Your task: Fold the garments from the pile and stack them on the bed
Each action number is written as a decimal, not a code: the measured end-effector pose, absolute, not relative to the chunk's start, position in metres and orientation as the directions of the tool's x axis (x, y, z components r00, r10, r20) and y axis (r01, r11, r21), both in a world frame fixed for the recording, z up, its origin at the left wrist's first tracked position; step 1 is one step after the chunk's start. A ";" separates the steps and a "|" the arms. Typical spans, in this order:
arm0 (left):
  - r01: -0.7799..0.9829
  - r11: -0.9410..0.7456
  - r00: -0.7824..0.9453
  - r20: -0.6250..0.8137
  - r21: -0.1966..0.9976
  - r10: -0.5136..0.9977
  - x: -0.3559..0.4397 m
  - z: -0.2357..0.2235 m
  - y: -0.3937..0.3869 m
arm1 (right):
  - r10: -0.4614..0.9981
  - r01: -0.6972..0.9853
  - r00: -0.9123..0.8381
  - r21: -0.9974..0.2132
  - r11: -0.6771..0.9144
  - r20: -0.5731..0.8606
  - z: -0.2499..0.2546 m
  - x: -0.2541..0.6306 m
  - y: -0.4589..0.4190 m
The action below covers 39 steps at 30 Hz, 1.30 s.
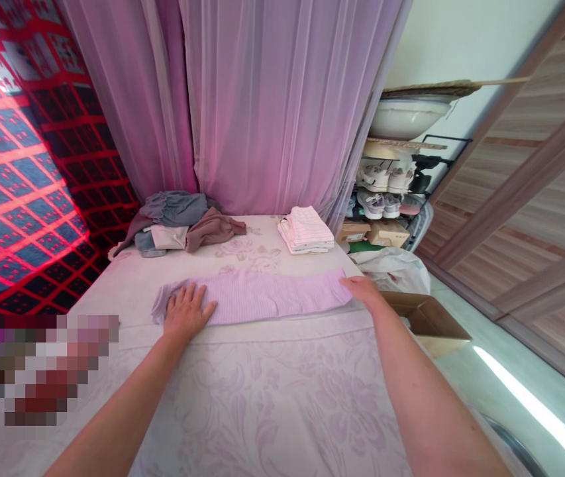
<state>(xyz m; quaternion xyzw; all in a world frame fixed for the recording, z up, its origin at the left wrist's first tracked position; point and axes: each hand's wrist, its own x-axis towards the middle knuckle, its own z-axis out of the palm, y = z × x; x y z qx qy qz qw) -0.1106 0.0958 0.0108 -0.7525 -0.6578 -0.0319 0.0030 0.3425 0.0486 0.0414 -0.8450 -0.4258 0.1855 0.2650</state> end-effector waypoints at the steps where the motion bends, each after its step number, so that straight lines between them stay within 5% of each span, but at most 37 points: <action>1: 0.990 -0.134 0.132 0.046 0.035 0.990 -0.111 0.011 0.096 | 0.815 0.647 0.574 -0.565 -0.512 -0.081 0.042 0.345 0.048; 17: 0.992 -0.125 0.125 0.007 0.005 0.992 -0.112 0.011 0.096 | 0.773 0.758 0.634 -0.176 -0.628 -0.028 0.020 0.334 0.031; 21: 0.991 -0.125 0.126 0.017 -0.038 0.992 -0.099 0.020 0.093 | 0.785 0.804 0.590 -0.221 -0.551 0.188 0.017 0.325 0.026; 24: 0.965 -0.263 0.264 0.080 -0.019 0.961 -0.070 0.025 0.085 | 0.844 0.918 0.396 -0.182 -0.353 0.361 0.011 0.301 0.021; 27: 0.855 -0.505 0.502 0.056 0.116 0.863 -0.033 0.022 0.073 | 0.942 0.968 0.247 -0.100 -0.230 0.228 0.005 0.275 0.017; 31: 0.636 -0.743 0.758 0.014 0.210 0.653 -0.004 0.011 0.059 | 0.966 0.964 0.260 -0.061 -0.260 -0.005 -0.003 0.261 0.016; 39: 0.659 -0.736 0.741 0.033 0.153 0.671 -0.009 0.001 0.053 | 0.962 0.965 0.247 -0.125 -0.233 0.116 -0.013 0.265 0.016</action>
